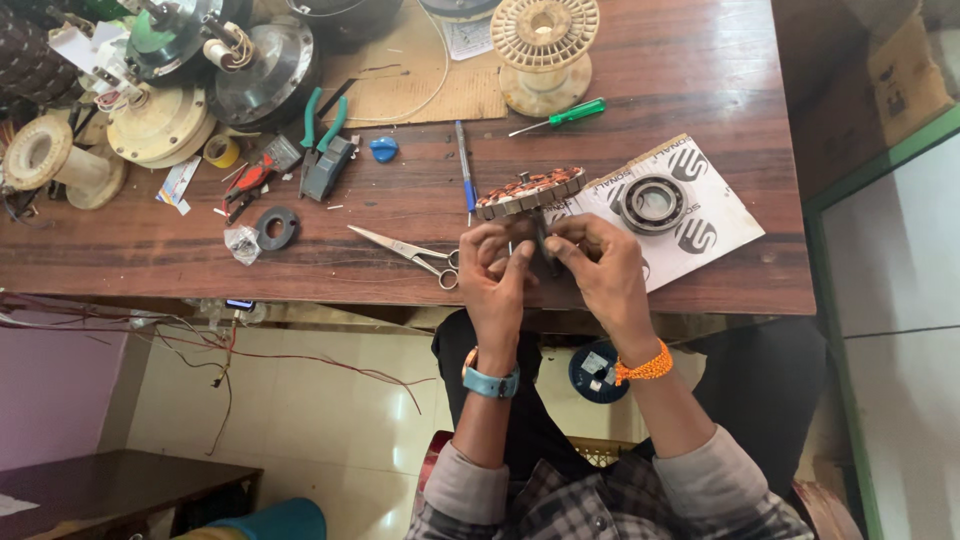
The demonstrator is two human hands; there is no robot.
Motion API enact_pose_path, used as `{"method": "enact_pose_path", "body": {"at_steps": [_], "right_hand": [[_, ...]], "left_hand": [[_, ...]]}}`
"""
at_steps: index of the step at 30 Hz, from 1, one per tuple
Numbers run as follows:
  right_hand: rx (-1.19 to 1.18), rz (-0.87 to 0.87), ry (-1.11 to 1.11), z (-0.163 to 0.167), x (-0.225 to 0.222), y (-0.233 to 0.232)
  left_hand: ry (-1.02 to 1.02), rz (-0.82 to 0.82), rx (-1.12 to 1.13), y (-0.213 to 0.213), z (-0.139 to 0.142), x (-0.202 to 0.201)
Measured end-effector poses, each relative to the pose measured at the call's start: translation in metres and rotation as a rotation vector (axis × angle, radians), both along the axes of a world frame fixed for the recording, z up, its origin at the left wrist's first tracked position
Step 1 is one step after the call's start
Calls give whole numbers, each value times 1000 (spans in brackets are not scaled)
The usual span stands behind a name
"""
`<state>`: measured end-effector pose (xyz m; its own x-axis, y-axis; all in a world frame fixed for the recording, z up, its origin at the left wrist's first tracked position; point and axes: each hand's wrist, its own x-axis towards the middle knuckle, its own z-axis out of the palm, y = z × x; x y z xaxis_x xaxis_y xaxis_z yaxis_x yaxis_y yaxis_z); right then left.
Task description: The person sits at a workbench and winds copper wire by hand around the slots of a motor armature stator, threading and pressing the wire into place around the windings. They rotate the stator as they work and use a screwdriver to help tuck the wire, with a bearing and other motor parts on the bench.
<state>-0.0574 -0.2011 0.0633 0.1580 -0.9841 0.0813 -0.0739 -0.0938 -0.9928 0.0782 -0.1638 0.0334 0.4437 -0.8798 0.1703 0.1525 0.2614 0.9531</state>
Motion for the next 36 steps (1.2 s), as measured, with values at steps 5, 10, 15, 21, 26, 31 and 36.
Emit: {"method": "enact_pose_path", "body": {"at_steps": [5,10,15,21,26,31,36], "right_hand": [[-63,39,-101,-11,-3,4],[-8,35,-54,-3,-13,7],[-28,112,-110,16,-23,15],[-111,95,51,28,-21,27],[-217,99,109,19,-10,40],[-171,114,83,10,-5,56],[-94,111,54,8,-12,61]], "left_hand": [[-129,-36,-11,-2,-1,-3],[-177,-24,1,-1,2,-7],[-361,-9,103,2,13,-11],[-707,107,-149,4,12,-13],[-300,50,-1,9,8,-5],[-50,-154,200,10,17,15],[51,-164,181,10,26,23]]}}
